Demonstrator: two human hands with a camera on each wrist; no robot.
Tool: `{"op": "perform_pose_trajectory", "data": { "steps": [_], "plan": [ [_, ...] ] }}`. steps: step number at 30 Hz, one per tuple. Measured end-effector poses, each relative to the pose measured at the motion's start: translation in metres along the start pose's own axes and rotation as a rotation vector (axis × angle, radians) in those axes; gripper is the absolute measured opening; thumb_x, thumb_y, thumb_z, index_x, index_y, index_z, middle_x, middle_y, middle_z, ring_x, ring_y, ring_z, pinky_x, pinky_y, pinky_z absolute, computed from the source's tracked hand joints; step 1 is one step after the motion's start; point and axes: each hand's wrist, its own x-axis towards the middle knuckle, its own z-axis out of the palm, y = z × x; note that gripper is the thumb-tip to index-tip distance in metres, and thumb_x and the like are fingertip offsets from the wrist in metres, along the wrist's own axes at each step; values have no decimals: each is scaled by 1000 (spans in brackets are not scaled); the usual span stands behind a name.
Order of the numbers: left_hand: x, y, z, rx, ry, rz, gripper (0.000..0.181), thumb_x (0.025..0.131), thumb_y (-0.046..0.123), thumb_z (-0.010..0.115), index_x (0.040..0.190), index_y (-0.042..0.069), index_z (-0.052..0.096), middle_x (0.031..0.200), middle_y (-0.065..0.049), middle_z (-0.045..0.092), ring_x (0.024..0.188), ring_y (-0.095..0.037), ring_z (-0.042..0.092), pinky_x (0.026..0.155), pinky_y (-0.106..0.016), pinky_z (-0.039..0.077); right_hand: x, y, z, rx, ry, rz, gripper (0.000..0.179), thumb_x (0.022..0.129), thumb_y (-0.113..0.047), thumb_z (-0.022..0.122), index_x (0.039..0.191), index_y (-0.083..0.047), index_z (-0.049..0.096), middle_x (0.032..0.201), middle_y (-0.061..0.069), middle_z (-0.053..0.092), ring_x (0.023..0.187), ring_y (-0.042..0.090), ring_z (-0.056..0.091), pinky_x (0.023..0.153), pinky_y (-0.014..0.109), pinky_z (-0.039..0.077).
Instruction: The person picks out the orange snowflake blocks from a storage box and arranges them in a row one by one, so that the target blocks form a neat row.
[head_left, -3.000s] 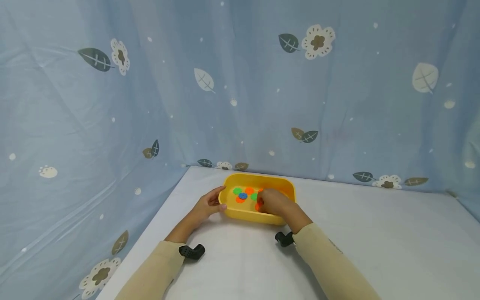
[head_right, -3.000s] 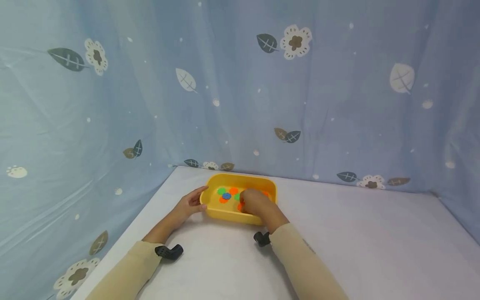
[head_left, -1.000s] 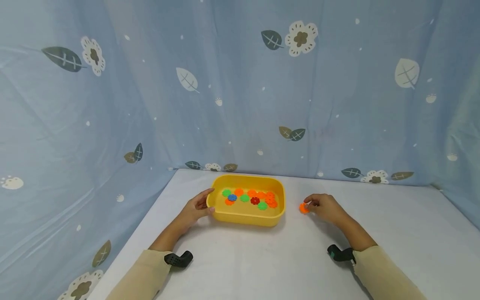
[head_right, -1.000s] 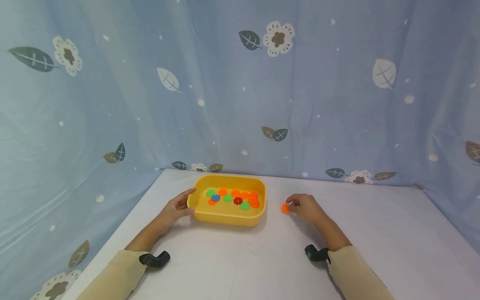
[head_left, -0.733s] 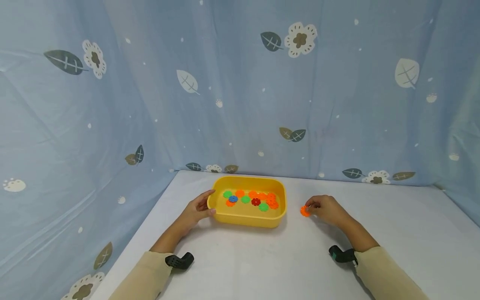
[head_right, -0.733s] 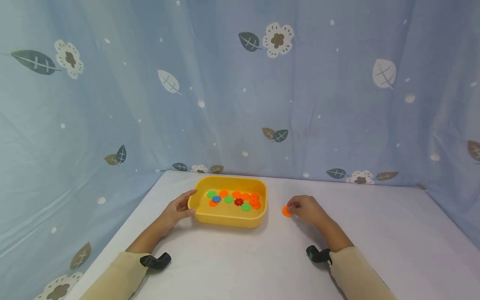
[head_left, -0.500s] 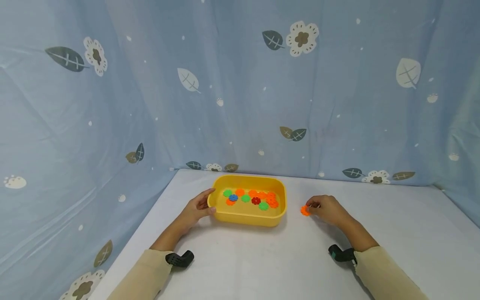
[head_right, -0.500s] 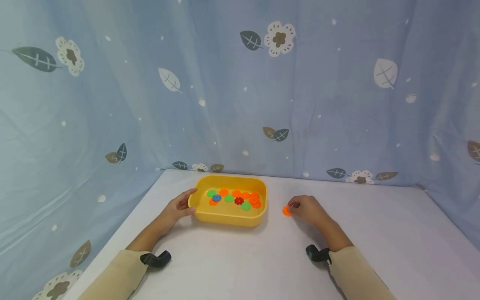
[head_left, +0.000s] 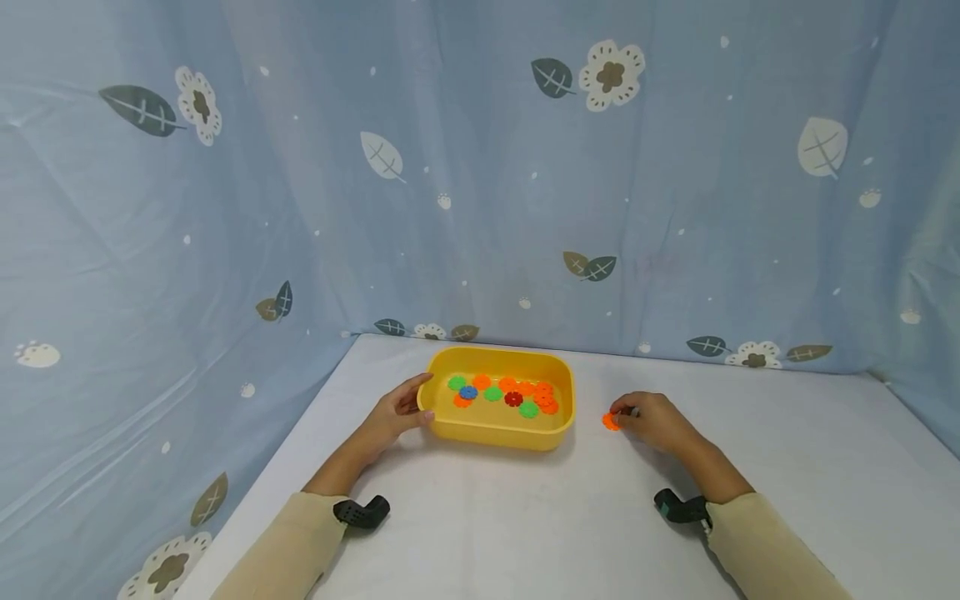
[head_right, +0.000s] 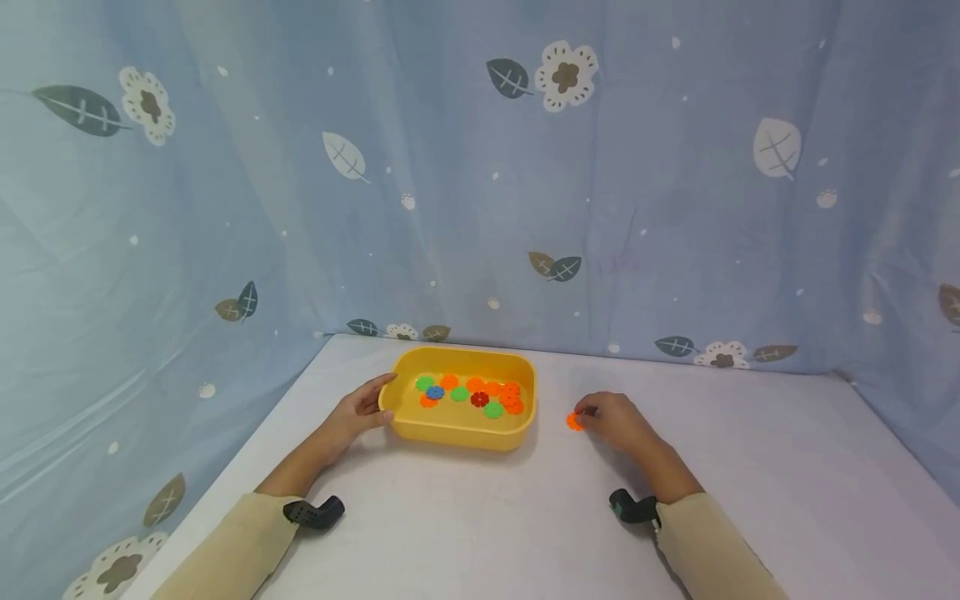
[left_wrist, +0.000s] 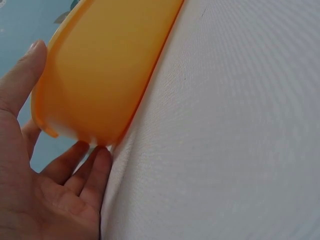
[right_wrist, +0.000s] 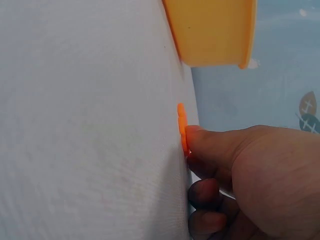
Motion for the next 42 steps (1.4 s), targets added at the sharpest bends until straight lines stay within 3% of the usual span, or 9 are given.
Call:
{"op": "perform_pose_trajectory", "data": {
  "steps": [5, 12, 19, 24, 30, 34, 37, 42],
  "plan": [
    [0, 2, -1, 8, 6, 15, 69, 91, 12, 68, 152, 14, 35, 149, -21, 38, 133, -35, 41, 105, -39, 39, 0, -3, 1, -28, 20, -14, 10, 90, -11, 68, 98, -7, 71, 85, -1, 61, 78, 18, 52, 70, 32, 49],
    [-2, 6, 0, 6, 0, -28, 70, 92, 8, 66, 153, 11, 32, 151, -22, 34, 134, -37, 39, 105, -40, 39, -1, -15, -7, -50, 37, 10, 15, 92, -11, 66, 103, -4, 71, 89, 1, 63, 77, 19, 53, 66, 30, 49],
    [-12, 29, 6, 30, 0, -34, 69, 93, 8, 66, 152, 7, 31, 150, -25, 34, 133, -39, 40, 104, -39, 41, 13, -53, -13, -4, 32, -15, 20, 94, -15, 66, 110, -4, 70, 93, 1, 64, 77, 19, 55, 65, 29, 52],
    [-15, 34, 8, 12, -8, -25, 69, 93, 7, 66, 152, 6, 31, 150, -25, 34, 132, -40, 40, 103, -38, 42, 25, -88, -11, 33, 37, -94, 18, 93, -13, 66, 109, -5, 71, 90, 1, 64, 78, 19, 56, 66, 30, 53],
    [-13, 30, 5, 5, -4, -28, 69, 92, 7, 66, 152, 7, 32, 150, -25, 34, 132, -39, 40, 103, -39, 41, 47, -119, 5, 23, -45, -154, 20, 92, -9, 67, 111, -2, 70, 89, -1, 63, 82, 19, 56, 72, 29, 53],
    [-7, 10, 3, 12, 14, -13, 67, 92, 8, 67, 152, 12, 35, 148, -23, 38, 131, -36, 43, 103, -38, 42, 59, -134, 22, -20, -112, -122, 20, 89, -7, 70, 109, -4, 71, 94, 0, 64, 88, 20, 57, 83, 33, 52],
    [-3, -2, 2, 3, 23, -8, 68, 92, 10, 67, 152, 14, 34, 149, -21, 38, 131, -35, 43, 103, -37, 42, 64, -139, 34, -99, -147, -102, 21, 88, -4, 70, 109, -7, 71, 102, 1, 66, 96, 21, 57, 91, 37, 50],
    [-2, -3, 3, -4, 20, -5, 69, 92, 9, 67, 153, 13, 33, 150, -21, 37, 132, -36, 42, 103, -37, 42, 65, -145, 47, -301, -171, -77, 29, 89, 5, 62, 114, -8, 69, 107, 6, 64, 95, 22, 55, 94, 39, 48]
  ]
}}
